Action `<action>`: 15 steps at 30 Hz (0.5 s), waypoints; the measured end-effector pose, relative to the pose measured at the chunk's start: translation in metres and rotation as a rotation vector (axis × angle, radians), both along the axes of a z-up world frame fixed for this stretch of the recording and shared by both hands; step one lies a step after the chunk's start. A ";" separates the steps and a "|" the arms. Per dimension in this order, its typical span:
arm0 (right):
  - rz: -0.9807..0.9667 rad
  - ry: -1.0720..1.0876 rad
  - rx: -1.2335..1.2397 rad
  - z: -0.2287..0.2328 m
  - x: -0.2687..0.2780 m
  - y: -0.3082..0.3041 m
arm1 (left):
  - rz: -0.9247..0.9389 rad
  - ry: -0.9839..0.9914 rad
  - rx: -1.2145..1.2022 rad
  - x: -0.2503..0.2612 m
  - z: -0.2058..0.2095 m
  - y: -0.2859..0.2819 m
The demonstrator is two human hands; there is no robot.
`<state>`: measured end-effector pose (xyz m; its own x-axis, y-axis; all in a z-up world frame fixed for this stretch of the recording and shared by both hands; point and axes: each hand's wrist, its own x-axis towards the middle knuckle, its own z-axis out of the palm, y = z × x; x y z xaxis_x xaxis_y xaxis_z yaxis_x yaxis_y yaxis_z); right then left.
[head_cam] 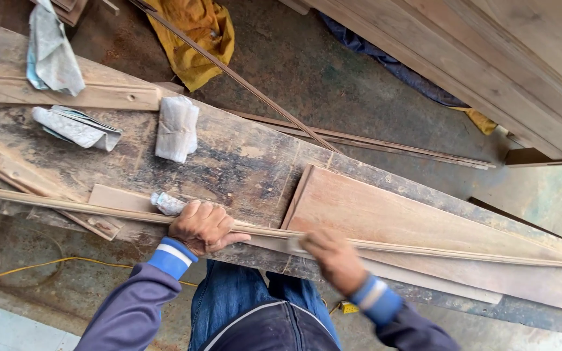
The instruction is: Sanding and cleaning several narrow strips of wood using sandpaper and a cloth.
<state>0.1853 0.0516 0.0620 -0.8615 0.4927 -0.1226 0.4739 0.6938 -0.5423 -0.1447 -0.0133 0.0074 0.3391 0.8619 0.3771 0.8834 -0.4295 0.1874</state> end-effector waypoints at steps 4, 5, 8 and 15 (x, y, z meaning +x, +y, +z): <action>-0.095 -0.159 -0.011 0.003 0.136 0.017 | 0.001 0.008 -0.013 0.001 0.004 -0.001; -0.099 -0.158 -0.010 0.002 0.139 0.019 | -0.002 0.009 -0.013 0.001 0.003 0.000; -0.081 -0.194 -0.002 0.001 0.122 0.018 | -0.001 0.009 -0.011 0.001 0.004 -0.002; 0.020 0.032 0.019 0.006 0.015 0.004 | 0.003 0.025 -0.037 0.004 0.008 0.001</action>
<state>0.2004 0.0560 0.0684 -0.8746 0.4772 -0.0856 0.4424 0.7134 -0.5435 -0.1402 -0.0124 0.0152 0.3453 0.8760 0.3367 0.8895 -0.4199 0.1803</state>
